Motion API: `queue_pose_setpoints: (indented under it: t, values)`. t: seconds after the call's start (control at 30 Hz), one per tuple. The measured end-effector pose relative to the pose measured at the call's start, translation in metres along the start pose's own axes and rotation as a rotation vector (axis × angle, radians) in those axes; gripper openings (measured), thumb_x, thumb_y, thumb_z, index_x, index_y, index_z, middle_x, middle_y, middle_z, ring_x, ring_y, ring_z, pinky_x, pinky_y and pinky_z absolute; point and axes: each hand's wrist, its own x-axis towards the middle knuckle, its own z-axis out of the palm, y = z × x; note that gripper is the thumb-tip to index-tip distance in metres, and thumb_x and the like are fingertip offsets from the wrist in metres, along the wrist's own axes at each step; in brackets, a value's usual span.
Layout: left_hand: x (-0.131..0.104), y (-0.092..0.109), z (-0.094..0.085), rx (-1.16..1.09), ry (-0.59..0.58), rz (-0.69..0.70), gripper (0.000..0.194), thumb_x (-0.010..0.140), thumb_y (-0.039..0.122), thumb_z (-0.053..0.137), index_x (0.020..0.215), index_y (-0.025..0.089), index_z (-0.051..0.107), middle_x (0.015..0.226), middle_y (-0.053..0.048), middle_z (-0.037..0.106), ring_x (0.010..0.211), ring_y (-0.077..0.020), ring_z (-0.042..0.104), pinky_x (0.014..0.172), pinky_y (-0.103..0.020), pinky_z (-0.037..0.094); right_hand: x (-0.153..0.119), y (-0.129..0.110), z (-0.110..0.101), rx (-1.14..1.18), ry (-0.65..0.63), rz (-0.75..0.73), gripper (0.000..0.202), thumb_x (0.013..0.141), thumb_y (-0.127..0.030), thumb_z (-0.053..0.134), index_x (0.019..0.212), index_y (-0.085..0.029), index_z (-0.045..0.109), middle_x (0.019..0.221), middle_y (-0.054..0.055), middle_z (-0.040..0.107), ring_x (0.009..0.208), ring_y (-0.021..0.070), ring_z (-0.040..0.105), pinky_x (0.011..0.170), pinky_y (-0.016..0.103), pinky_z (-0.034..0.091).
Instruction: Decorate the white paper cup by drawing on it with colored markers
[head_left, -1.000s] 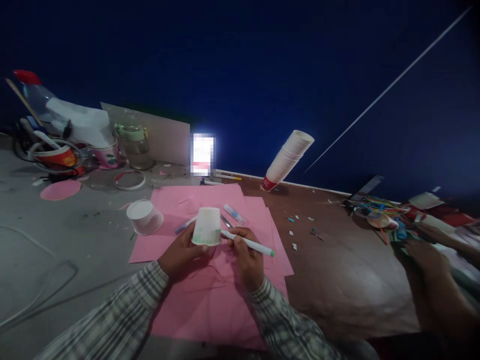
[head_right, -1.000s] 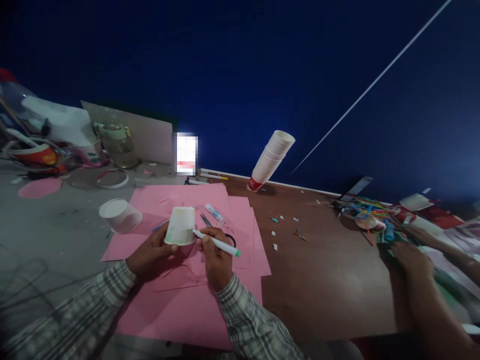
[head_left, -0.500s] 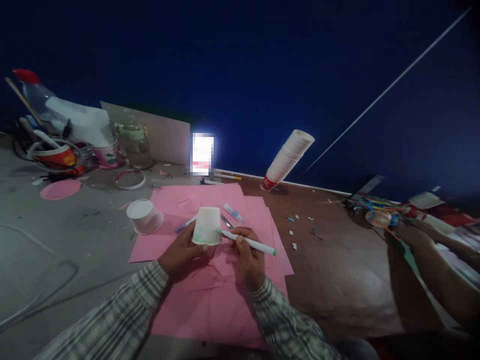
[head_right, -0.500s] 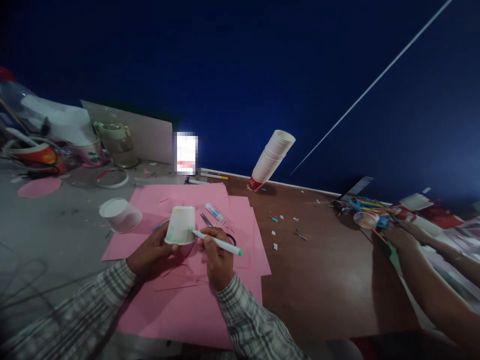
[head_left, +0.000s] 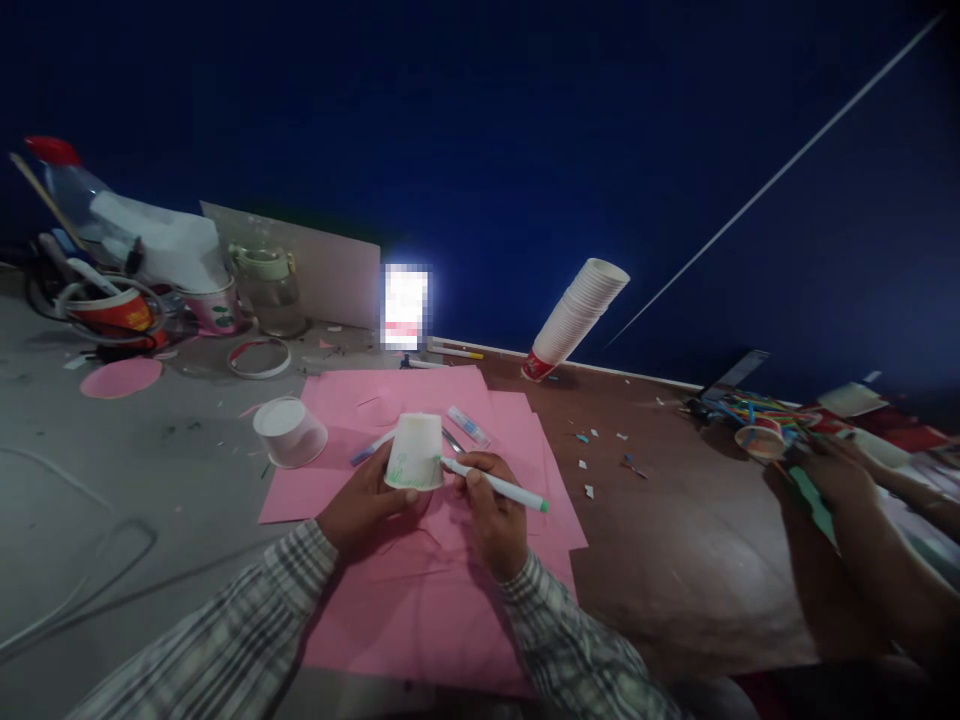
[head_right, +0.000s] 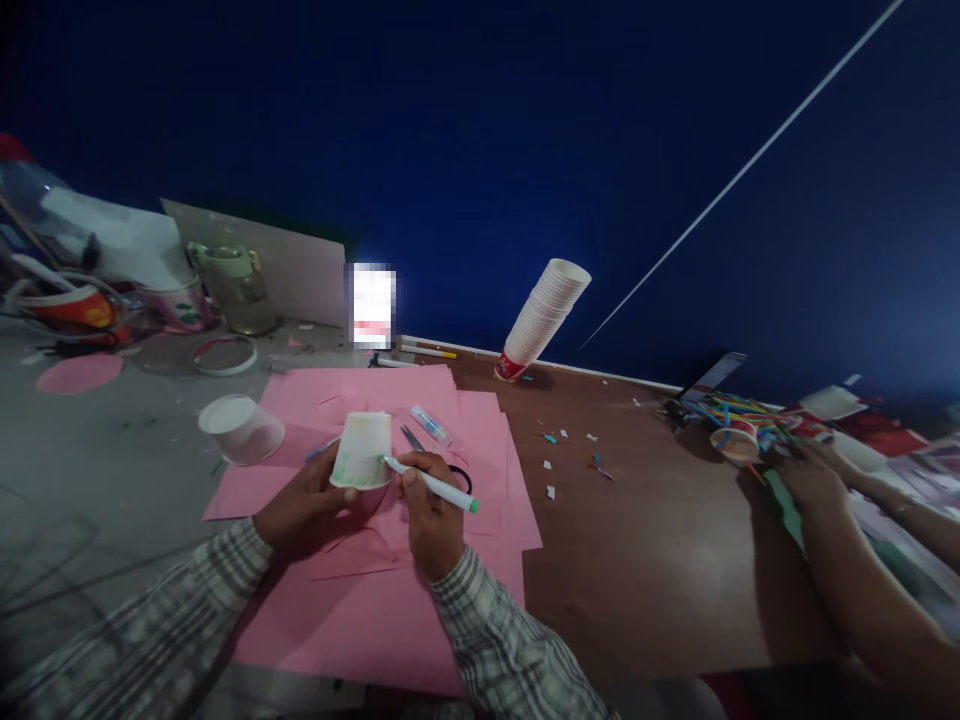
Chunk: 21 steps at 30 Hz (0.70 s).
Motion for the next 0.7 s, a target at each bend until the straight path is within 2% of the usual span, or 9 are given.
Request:
queue_pose_setpoints:
  t: [0.47, 0.7]
  values:
    - [-0.0002, 0.0008, 0.0004, -0.03, -0.017, -0.031, 0.072, 0.062, 0.041, 0.1, 0.123, 0.02, 0.067, 0.095, -0.004, 0.07, 0.08, -0.0186, 0.06, 0.07, -0.028, 0.047, -0.0005, -0.0005, -0.0001, 0.104, 0.027, 0.041, 0.03, 0.096, -0.05, 0.07, 0.097, -0.021, 0.076, 0.071, 0.002, 0.07, 0.062, 0.0144, 0.062, 0.058, 0.025, 0.052]
    - [0.0007, -0.0002, -0.0015, -0.036, 0.002, -0.025, 0.071, 0.062, 0.038, 0.1, 0.122, 0.02, 0.068, 0.099, -0.006, 0.071, 0.085, -0.0212, 0.063, 0.072, -0.029, 0.049, -0.005, 0.0053, -0.0027, 0.032, -0.007, 0.004, 0.028, 0.098, -0.046, 0.067, 0.095, -0.021, 0.079, 0.079, 0.003, 0.072, 0.066, 0.0163, 0.065, 0.062, 0.028, 0.056]
